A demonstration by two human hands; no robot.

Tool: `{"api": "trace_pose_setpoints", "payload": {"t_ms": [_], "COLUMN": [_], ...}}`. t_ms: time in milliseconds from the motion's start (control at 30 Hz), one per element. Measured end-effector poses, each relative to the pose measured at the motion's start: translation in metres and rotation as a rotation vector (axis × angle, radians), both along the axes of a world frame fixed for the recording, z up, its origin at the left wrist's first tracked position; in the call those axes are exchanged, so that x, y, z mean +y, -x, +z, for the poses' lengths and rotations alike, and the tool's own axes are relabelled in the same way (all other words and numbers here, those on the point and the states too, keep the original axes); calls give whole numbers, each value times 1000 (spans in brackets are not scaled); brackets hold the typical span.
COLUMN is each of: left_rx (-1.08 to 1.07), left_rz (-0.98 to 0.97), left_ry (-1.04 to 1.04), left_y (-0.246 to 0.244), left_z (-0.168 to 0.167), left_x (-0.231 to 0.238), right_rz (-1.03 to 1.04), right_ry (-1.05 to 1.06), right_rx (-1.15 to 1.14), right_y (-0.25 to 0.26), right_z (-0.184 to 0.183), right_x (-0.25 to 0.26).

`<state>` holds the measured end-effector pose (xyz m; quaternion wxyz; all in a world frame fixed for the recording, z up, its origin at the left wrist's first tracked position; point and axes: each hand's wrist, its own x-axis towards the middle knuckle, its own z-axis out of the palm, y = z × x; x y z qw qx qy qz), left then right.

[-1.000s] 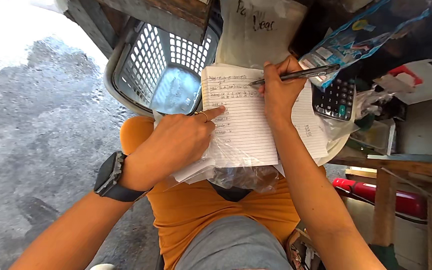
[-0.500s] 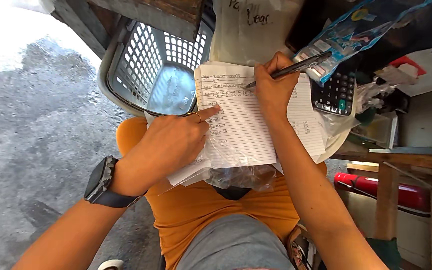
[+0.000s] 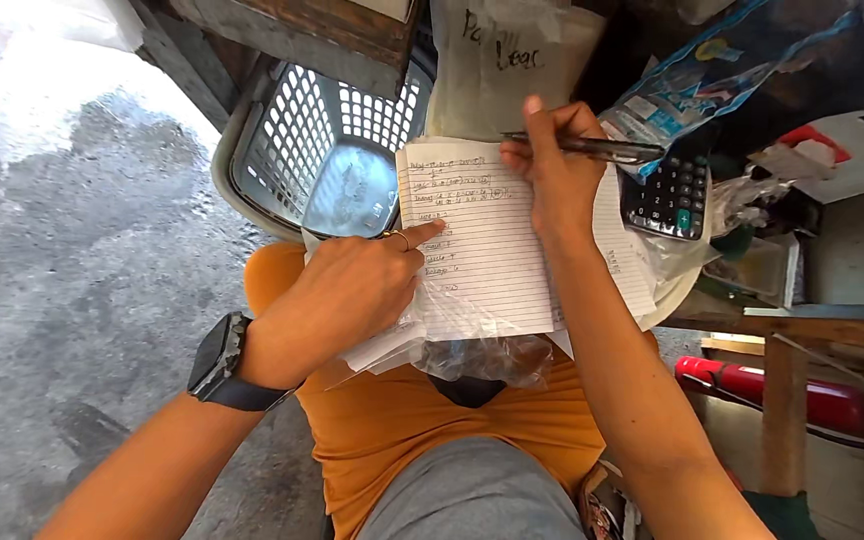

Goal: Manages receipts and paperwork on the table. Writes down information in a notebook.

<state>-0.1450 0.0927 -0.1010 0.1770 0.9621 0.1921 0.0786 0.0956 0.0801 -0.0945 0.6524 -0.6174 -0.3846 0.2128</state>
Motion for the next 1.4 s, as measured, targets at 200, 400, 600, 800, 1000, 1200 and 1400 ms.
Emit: {"api": "trace_pose_setpoints", "payload": {"t_ms": [200,400,600,800,1000,1200,1400], "left_rx": [-8,0,17,27,-22,209,188], "left_rz": [-5,-5,-5,-6,35,70,32], "left_ry": [12,3,26,26,61,316,289], "left_y": [0,0,0,0,-1,-10,-15], "left_z": [-1,-1,0,0,-6,28,32], "left_x": [2,1,2,3,-8,-2,4], "right_rz": [-109,-149,-163,-159,-148,-197,-220], "right_ry": [103,-40,45,39,94,188,181], "right_rx": [-115,-159,-215,-225,-264,-248,-202], "right_y": [7,5,3,3,7,11,14], "right_z": [-7,-13,-17,-17,-18,-14,-7], "right_x": [3,2,3,3,-9,-7,-8]}}
